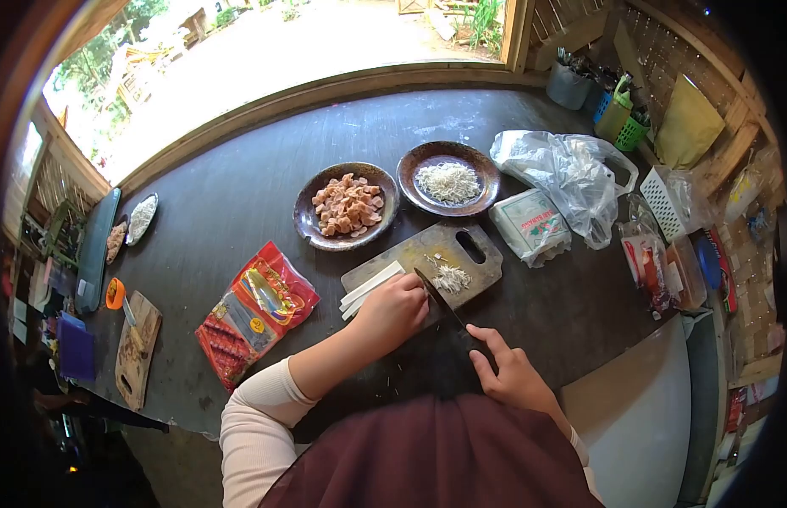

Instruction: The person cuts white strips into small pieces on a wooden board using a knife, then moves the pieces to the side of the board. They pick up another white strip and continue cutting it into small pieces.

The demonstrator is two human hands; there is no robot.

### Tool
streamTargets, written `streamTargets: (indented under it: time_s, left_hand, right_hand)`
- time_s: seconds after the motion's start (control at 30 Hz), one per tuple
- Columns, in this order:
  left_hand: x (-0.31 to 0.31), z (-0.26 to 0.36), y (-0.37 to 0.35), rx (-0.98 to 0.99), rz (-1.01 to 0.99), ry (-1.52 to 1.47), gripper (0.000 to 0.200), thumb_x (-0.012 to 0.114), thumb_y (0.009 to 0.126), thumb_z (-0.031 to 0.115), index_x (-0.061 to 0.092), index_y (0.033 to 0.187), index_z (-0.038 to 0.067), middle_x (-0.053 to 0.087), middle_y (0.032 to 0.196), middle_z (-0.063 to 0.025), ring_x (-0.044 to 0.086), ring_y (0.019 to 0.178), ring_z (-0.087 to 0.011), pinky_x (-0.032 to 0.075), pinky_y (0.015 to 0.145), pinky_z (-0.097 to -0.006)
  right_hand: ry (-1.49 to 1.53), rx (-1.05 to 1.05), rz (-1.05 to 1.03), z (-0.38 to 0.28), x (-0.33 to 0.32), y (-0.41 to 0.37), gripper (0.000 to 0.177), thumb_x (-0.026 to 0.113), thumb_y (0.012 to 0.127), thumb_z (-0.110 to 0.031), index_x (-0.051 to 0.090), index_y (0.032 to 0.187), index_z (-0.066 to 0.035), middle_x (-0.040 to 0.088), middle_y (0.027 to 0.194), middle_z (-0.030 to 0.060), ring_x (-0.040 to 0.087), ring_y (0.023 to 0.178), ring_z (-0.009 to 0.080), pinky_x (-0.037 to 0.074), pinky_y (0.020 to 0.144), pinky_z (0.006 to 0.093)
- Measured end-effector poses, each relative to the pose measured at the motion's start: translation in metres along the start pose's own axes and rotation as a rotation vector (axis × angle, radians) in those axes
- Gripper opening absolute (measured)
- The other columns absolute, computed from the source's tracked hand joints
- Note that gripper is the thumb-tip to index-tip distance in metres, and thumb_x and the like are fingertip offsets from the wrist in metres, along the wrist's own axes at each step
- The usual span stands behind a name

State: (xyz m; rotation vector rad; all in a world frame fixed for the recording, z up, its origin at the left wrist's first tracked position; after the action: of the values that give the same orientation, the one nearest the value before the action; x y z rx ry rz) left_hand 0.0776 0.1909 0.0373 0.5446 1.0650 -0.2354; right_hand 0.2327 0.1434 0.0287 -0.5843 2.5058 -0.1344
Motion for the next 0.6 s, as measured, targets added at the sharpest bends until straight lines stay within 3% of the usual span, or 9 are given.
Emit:
streamTargets:
  time_s: [0.3, 0.6]
  left_hand:
    - [0.0022, -0.0045, -0.0018, -0.018, 0.018, -0.04, 0.012, 0.064, 0.084, 0.011, 0.066, 0.083, 0.0, 0.063, 0.092, -0.0105, 0.063, 0.088, -0.0281, 0.053, 0.078, -0.0369]
    - [0.0059, -0.0059, -0.0015, -0.02, -0.011, -0.007, 0.011, 0.064, 0.083, 0.011, 0.066, 0.083, 0.0, 0.063, 0.092, -0.0108, 0.063, 0.089, -0.0283, 0.053, 0.079, -0.0372]
  right_hand:
    - [0.005, -0.037, -0.006, -0.0022, -0.0027, -0.0064, 0.04, 0.056, 0.095, -0.018, 0.051, 0.134, -0.009, 0.067, 0.092, 0.0273, 0.065, 0.087, 0.0453, 0.052, 0.073, 0.0433]
    - [-0.066, -0.16, 0.046, -0.005, -0.0014, -0.0097, 0.041, 0.059, 0.093, -0.017, 0.054, 0.133, -0.011, 0.067, 0.092, 0.0264, 0.066, 0.083, 0.0438, 0.052, 0.072, 0.0459]
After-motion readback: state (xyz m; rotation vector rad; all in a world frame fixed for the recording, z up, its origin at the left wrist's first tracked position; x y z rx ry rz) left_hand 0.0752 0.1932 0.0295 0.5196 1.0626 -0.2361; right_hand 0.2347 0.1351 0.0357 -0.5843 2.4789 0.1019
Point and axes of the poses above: each hand's wrist, its own y-axis towards the middle knuckle, its own x-axis out of the palm, z = x × y, the point moved 10 cm from there along y, towards the middle knuckle
